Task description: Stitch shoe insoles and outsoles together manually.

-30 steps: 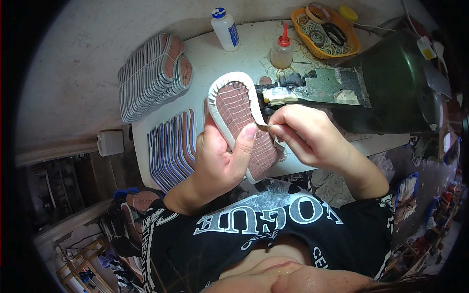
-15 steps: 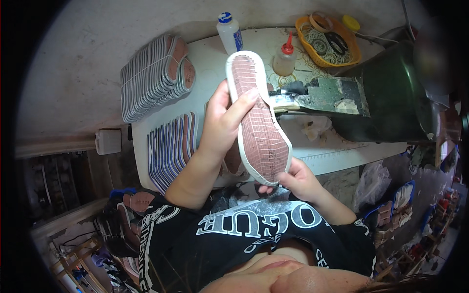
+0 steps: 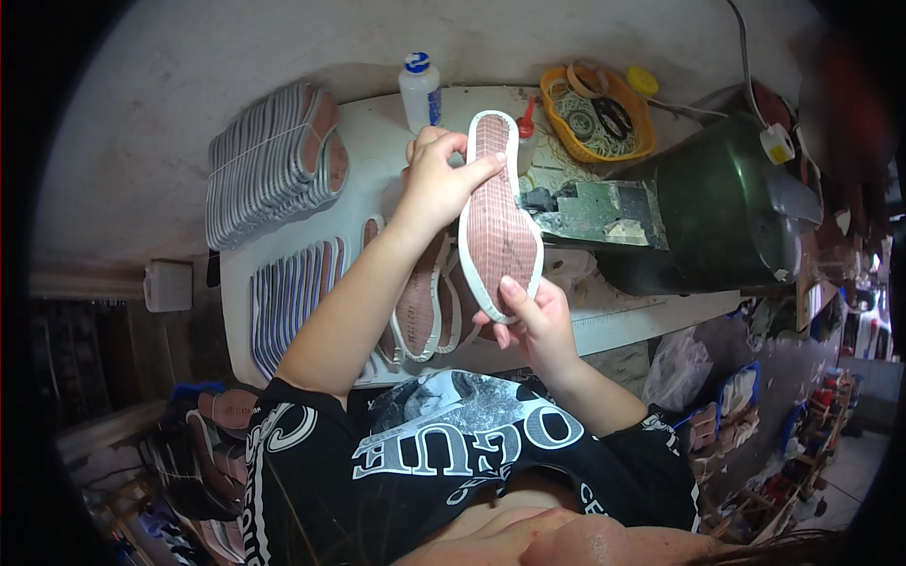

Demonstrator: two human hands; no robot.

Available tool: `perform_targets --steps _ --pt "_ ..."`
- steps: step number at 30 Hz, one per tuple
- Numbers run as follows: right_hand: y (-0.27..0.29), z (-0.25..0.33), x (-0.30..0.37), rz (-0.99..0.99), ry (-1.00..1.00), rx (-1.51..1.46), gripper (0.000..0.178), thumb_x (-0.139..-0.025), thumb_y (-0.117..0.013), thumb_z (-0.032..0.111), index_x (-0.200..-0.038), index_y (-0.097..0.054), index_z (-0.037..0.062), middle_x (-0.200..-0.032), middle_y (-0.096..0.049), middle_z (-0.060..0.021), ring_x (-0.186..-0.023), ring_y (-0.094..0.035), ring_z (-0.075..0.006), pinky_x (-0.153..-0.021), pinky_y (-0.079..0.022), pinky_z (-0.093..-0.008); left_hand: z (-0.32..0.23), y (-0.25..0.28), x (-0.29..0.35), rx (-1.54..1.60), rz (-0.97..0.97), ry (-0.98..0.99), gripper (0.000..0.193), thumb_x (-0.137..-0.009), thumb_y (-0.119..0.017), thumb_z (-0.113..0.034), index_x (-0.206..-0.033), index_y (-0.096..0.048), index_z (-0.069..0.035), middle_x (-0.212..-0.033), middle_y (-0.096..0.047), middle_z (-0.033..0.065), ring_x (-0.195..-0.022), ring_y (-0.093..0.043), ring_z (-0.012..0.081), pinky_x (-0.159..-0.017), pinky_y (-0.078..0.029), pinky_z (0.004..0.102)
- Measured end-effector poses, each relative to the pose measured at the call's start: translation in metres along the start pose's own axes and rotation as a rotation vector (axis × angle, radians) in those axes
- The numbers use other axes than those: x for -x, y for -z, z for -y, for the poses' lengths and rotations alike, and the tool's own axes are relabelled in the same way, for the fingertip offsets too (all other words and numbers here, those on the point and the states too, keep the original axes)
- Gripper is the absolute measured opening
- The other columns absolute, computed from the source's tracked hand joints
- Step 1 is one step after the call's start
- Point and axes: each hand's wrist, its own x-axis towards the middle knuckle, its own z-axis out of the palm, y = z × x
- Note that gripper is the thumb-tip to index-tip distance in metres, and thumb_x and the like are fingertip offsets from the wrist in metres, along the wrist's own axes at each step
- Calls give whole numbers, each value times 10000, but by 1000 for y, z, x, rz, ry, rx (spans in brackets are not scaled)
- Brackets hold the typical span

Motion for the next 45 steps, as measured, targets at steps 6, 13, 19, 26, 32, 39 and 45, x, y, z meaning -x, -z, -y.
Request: perform_targets --steps 6,13,19,26,32,39,45 --pt "-37 16 10 213 43 363 282 -929 -559 283 -966 -567 4 -705 -637 -66 -479 -538 -68 -409 -403 -195 -25 68 38 735 37 276 352 -836 -649 -279 -949 -575 46 -1047 -519 124 -932 -533 235 -879 -394 305" --pt "-26 -8 -8 448 -290 1049 333 -929 -551 320 -831 -618 8 -641 -625 -54 -500 -577 -106 -455 -428 -195 84 172 134 -842 -142 169 541 -861 -595 -413 -1153 -519 36 -1255 -470 187 -1221 -383 344 -1015 -291 468" --pt "8 10 7 173 -141 498 176 -908 -583 165 -822 -603 13 -705 -644 -65 -539 -569 -100 -494 -442 -202 143 248 202 -786 -210 779 596 -877 -505 -498 -1160 -535 26 -1267 -474 215 -1222 -384 383 -1031 -268 466" --pt "-7 68 34 239 -56 658 116 -913 -567 103 -914 -603 -7 -757 -634 -55 -627 -604 -88 -540 -455 -202 173 275 206 -424 -175 777 660 -729 -663 -542 -1034 -596 40 -1099 -577 221 -1047 -544 332 -914 -404 391" --pt "2 164 87 51 -67 1102 238 -877 -564 159 -690 -571 12 -567 -551 -17 -504 -532 -53 -465 -422 -189 85 271 217 -536 -467 720 887 -598 -822 -425 -1223 -416 55 -1041 -591 217 -957 -591 344 -868 -436 398" --pt "-2 133 83 588 140 884 277 -864 -523 214 -989 -572 -29 -850 -609 -77 -763 -586 -126 -697 -485 -258 -30 224 179 677 -72 202 539 -783 -711 -91 -1244 -458 26 -1069 -630 115 -942 -615 157 -835 -484 276" --pt "-24 -17 -6 654 -37 -126 328 -928 -569 283 -1129 -548 25 -992 -604 -33 -912 -580 -130 -790 -478 -285 -53 113 122 995 221 278 282 -817 -702 -128 -1039 -578 -6 -952 -648 62 -805 -612 94 -726 -496 228"
